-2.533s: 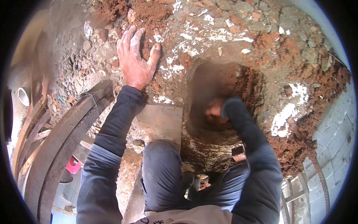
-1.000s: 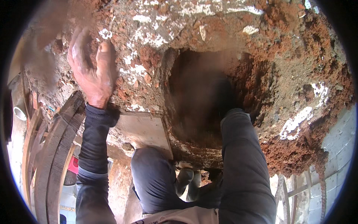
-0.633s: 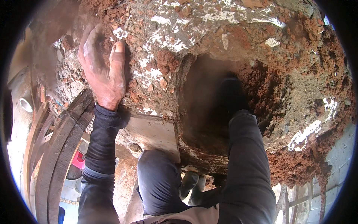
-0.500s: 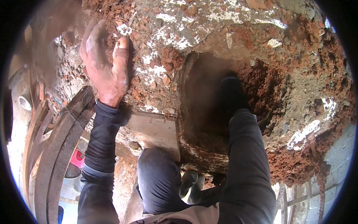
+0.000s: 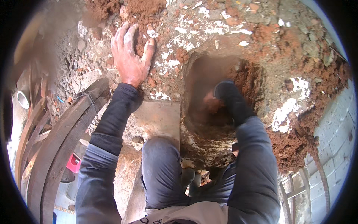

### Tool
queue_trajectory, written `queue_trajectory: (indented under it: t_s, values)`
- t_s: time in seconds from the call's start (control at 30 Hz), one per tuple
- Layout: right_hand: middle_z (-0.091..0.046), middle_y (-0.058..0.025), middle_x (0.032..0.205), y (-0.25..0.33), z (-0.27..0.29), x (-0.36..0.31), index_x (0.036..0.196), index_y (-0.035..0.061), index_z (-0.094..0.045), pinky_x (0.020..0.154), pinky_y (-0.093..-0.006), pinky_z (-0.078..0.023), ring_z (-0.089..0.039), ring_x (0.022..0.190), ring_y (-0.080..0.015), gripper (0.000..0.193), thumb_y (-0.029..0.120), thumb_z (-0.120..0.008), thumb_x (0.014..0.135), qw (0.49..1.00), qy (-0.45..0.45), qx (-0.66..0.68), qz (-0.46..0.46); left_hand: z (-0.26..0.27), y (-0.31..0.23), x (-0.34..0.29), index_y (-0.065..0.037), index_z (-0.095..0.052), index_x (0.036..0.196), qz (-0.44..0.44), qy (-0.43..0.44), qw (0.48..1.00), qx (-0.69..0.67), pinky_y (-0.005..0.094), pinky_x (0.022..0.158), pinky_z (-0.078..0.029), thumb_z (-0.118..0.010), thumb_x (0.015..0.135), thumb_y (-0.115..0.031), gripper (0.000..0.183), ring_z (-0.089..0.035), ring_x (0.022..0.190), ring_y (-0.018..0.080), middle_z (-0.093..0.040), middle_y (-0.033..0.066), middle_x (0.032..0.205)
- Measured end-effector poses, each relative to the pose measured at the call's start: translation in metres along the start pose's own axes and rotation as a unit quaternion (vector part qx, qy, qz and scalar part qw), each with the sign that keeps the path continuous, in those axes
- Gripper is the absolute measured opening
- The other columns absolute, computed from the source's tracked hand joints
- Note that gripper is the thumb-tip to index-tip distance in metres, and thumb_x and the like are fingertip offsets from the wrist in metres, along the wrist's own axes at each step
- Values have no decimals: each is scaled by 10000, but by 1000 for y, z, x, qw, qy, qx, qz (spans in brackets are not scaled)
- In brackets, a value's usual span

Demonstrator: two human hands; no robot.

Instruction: The person kneels on a debris-covered floor and uses a pickaxe to break up the ground, creating a hole. They then use their hands to clear loose dirt and debris from the hole, repeating the process of breaking and clearing.

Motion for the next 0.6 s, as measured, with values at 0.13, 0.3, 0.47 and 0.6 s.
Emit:
queue_trajectory:
  t_s: [0.13, 0.3, 0.47, 0.6]
  values:
    - [-533, -211, 1434, 28, 1, -146, 1407, 26, -552, 1154, -449, -370, -480, 1357, -349, 960, 686, -708, 727, 999, 13, 41, -24, 5, 3, 1, -82, -578, 1329, 2, -15, 1000, 7, 505, 1154, -294, -723, 855, -356, 566, -440, 1329, 367, -518, 172, 1408]
    - [-665, -182, 1285, -64, -68, -374, 1371, 24, -589, 1119, -448, -415, -617, 1204, -367, 827, 655, -648, 839, 947, 18, 227, -225, 9, 3, 2, -87, -584, 1325, 5, -23, 1000, 14, 501, 1158, -290, -724, 857, -351, 555, -440, 1328, 364, -523, 158, 1410]
    - [-721, -142, 1143, -82, -64, -420, 1191, 138, -720, 904, -433, -542, -689, 1026, -307, 478, 524, -615, 929, 972, -133, -45, -188, 8, -1, 2, -84, -579, 1316, 1, -29, 1000, -2, 523, 1156, -281, -740, 827, -342, 576, -434, 1332, 369, -510, 167, 1407]
    - [-700, -170, 1126, -2, 12, -281, 1197, 96, -700, 927, -423, -525, -669, 1011, -316, 474, 493, -543, 992, 979, -173, 24, -107, 12, 8, -3, -86, -580, 1310, 0, -26, 999, 20, 530, 1148, -287, -749, 815, -334, 579, -434, 1331, 373, -510, 167, 1401]
Point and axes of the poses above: each hand's wrist, its own x-axis towards the middle knuckle, its own z-axis out of the back of the hand, y = z × x, the point moved 10 cm from there along x, towards the middle knuckle
